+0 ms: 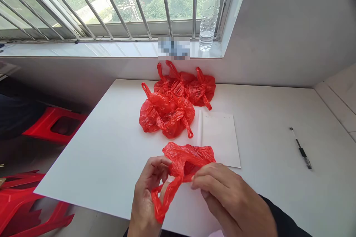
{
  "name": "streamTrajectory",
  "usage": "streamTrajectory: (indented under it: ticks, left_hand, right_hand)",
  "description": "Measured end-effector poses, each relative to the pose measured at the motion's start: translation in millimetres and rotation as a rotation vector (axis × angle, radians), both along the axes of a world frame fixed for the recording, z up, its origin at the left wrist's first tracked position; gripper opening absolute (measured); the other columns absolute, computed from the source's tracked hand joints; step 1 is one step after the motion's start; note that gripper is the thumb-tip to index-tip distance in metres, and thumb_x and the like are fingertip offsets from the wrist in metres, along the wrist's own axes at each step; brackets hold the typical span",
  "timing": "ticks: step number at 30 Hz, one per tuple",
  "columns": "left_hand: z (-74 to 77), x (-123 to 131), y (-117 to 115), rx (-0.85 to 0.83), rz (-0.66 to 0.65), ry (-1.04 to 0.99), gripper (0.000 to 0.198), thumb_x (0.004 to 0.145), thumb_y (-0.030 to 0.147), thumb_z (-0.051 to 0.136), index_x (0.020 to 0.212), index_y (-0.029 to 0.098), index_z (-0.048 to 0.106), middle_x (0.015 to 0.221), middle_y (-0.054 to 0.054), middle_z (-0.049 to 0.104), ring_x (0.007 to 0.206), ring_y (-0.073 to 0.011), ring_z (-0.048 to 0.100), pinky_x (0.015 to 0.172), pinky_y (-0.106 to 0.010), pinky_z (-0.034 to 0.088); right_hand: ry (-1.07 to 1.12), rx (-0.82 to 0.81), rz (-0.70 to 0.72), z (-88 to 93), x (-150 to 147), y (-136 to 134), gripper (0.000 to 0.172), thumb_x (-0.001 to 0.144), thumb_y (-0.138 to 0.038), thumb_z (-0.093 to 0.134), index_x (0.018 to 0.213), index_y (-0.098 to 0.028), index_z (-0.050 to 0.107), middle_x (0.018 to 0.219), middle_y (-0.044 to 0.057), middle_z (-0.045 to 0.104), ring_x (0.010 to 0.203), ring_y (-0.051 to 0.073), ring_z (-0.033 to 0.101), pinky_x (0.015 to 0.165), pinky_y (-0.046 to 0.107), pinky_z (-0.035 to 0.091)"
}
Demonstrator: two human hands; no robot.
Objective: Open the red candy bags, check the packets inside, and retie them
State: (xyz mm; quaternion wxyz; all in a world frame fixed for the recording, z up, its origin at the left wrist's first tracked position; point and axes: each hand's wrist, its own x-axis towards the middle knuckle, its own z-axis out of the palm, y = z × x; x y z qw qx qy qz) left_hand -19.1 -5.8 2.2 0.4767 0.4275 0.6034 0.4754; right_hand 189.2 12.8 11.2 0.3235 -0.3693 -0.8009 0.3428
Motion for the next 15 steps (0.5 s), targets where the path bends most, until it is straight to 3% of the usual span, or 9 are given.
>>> streamTrajectory:
  ticks: [1, 3, 6, 8, 10, 13, 15]
  left_hand:
    - [0.6, 1.3, -1.1, -0.027, -0.039, 0.018, 0.016, 0.086, 0.037, 0.07, 0.091, 0.024, 0.061, 0.08, 0.001, 0.058, 0.069, -0.013, 0.053, 0.063, -0.022, 0.047]
    - [1.6, 2.3, -2.7, -0.083, -0.092, 0.005, 0.028, 0.092, 0.042, 0.06, 0.075, 0.021, 0.053, 0.069, 0.001, 0.049, 0.062, -0.0127, 0.046, 0.057, -0.024, 0.041]
    - [1.0, -1.7, -2.2, -0.052, -0.047, -0.026, 0.038, 0.094, 0.045, 0.056, 0.065, 0.021, 0.046, 0.068, 0.0, 0.043, 0.065, -0.0151, 0.044, 0.059, -0.026, 0.04]
    - [0.2, -6.7, -0.3, 0.016, -0.016, 0.007, 0.034, 0.092, 0.044, 0.057, 0.067, 0.021, 0.055, 0.081, -0.004, 0.053, 0.082, -0.0197, 0.053, 0.069, -0.028, 0.046]
    - [0.9, -10.3, 1.9, 0.086, -0.057, 0.049, 0.03, 0.092, 0.043, 0.058, 0.071, 0.023, 0.066, 0.094, -0.006, 0.06, 0.094, -0.0232, 0.056, 0.076, -0.029, 0.049]
    - [5.8, -8.7, 2.7, 0.076, -0.229, 0.066, 0.032, 0.093, 0.046, 0.054, 0.076, 0.024, 0.068, 0.083, -0.005, 0.061, 0.078, -0.021, 0.056, 0.069, -0.03, 0.048]
    - [10.1, -2.2, 1.2, 0.002, -0.275, 0.113, 0.029, 0.091, 0.048, 0.054, 0.08, 0.024, 0.065, 0.074, -0.003, 0.058, 0.067, -0.0186, 0.052, 0.061, -0.029, 0.044]
  right_hand:
    - [-0.128, -0.025, 0.061, -7.9, -4.4, 4.7, 0.027, 0.095, -0.008, 0.043, 0.107, -0.026, 0.059, 0.095, 0.004, 0.068, 0.084, 0.021, 0.064, 0.072, 0.038, 0.053]
    - [-0.372, -0.058, 0.109, -25.4, -8.7, 11.8, 0.023, 0.09, -0.005, 0.044, 0.097, -0.022, 0.059, 0.085, 0.003, 0.065, 0.074, 0.021, 0.06, 0.065, 0.037, 0.05]
    - [-0.61, 0.013, 0.045, -42.8, -7.0, 15.4, 0.032, 0.08, 0.002, 0.049, 0.102, -0.019, 0.058, 0.077, 0.002, 0.062, 0.066, 0.022, 0.058, 0.062, 0.037, 0.045]
    - [-0.677, 0.113, -0.046, -44.6, -4.7, 16.1, 0.043, 0.077, 0.004, 0.051, 0.114, -0.016, 0.055, 0.072, 0.001, 0.062, 0.06, 0.021, 0.057, 0.058, 0.035, 0.042]
    - [-0.712, 0.191, -0.127, -41.7, -4.0, 18.1, 0.042, 0.076, 0.003, 0.053, 0.115, -0.014, 0.054, 0.067, 0.0, 0.061, 0.054, 0.021, 0.056, 0.054, 0.034, 0.038]
    - [-0.725, 0.238, -0.202, -37.1, -7.6, 24.0, 0.027, 0.081, -0.001, 0.053, 0.103, -0.017, 0.055, 0.068, 0.001, 0.062, 0.052, 0.021, 0.057, 0.051, 0.034, 0.036]
    - [-0.712, 0.228, -0.215, -36.2, -11.9, 28.4, 0.017, 0.086, -0.006, 0.052, 0.096, -0.019, 0.055, 0.068, 0.002, 0.063, 0.05, 0.021, 0.058, 0.049, 0.034, 0.036]
